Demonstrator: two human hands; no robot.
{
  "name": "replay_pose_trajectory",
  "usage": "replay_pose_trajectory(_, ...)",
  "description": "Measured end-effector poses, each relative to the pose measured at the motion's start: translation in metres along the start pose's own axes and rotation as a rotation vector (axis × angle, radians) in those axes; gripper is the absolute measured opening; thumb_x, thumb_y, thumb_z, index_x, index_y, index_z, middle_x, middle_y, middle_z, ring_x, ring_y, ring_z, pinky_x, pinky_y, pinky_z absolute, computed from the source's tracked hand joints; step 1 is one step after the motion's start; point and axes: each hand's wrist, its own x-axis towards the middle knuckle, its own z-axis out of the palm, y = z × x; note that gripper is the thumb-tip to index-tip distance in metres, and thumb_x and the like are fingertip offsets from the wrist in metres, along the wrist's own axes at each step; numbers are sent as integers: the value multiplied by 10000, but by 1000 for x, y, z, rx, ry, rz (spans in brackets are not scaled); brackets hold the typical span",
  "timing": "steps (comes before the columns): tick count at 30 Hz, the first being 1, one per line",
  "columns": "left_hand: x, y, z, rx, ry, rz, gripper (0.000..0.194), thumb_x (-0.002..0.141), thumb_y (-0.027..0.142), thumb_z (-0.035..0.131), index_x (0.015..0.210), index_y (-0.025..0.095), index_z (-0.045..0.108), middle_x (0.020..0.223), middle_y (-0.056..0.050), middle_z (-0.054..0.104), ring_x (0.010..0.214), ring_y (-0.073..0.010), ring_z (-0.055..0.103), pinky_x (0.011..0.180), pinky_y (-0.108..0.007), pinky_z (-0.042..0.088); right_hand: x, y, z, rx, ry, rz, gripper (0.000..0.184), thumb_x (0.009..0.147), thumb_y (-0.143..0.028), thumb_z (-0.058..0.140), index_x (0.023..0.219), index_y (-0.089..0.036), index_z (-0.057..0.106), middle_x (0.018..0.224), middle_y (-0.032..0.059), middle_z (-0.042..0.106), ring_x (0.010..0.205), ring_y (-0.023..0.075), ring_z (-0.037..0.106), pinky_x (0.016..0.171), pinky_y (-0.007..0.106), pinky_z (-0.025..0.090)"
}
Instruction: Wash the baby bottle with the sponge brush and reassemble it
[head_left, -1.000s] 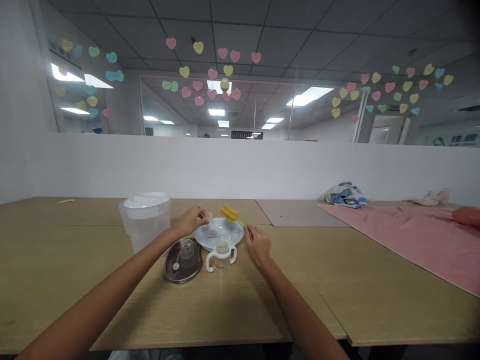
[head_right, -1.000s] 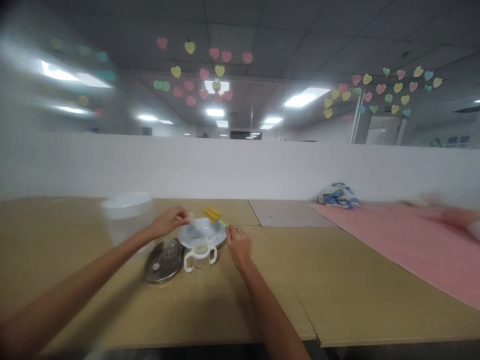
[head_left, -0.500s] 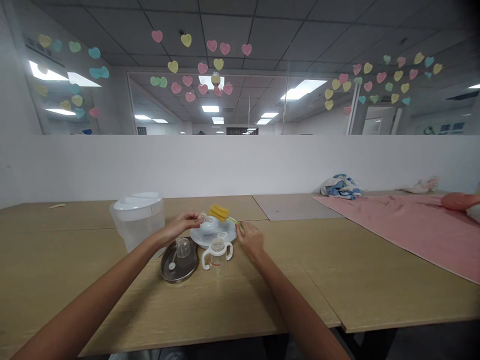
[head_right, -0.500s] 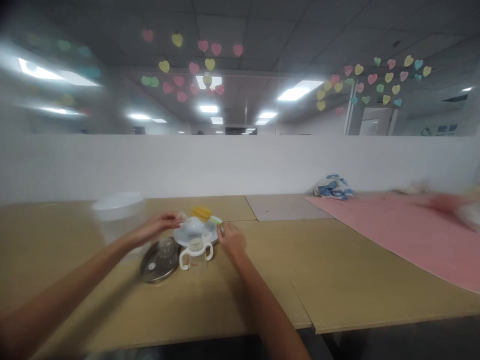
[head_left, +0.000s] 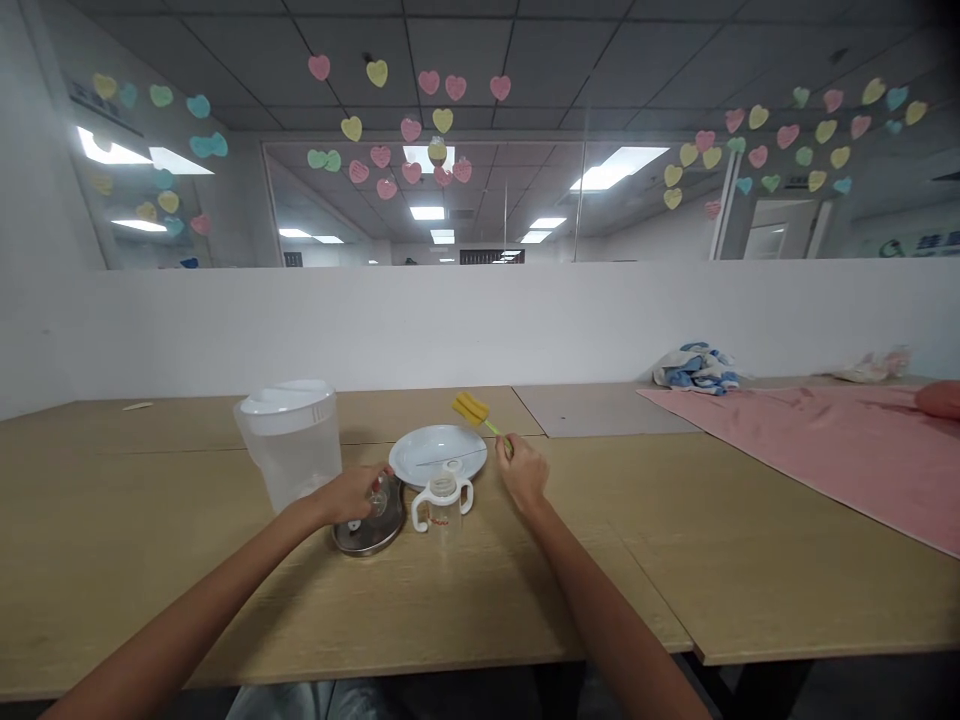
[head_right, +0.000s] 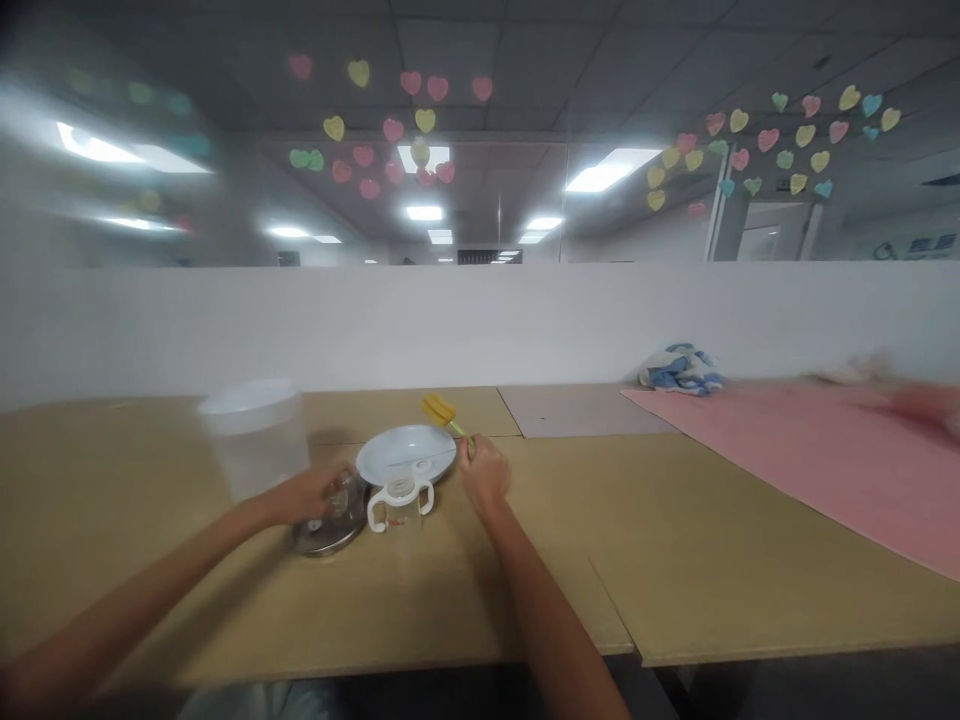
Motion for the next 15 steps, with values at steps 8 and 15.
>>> replay_pose_trajectory(8,15,-2,2,0,17,46,408,495,156,527,895,206,589,838,-38,633,777,-237,585,651,-287,435,1,0,-3,-9,1,2,368,881,-391,390,721,-176,642,599,29,615,483,104,452,497,247,160)
replay_pose_trajectory(15,62,41,1,100,115,64,287,685,171,453,888,173,655,940,-88,672,860,-211,603,794,-308,442,0,-4,-7,10,-5,15,367,881,-393,381,735,-183,644,617,28,629,505,108,474,498,245,164)
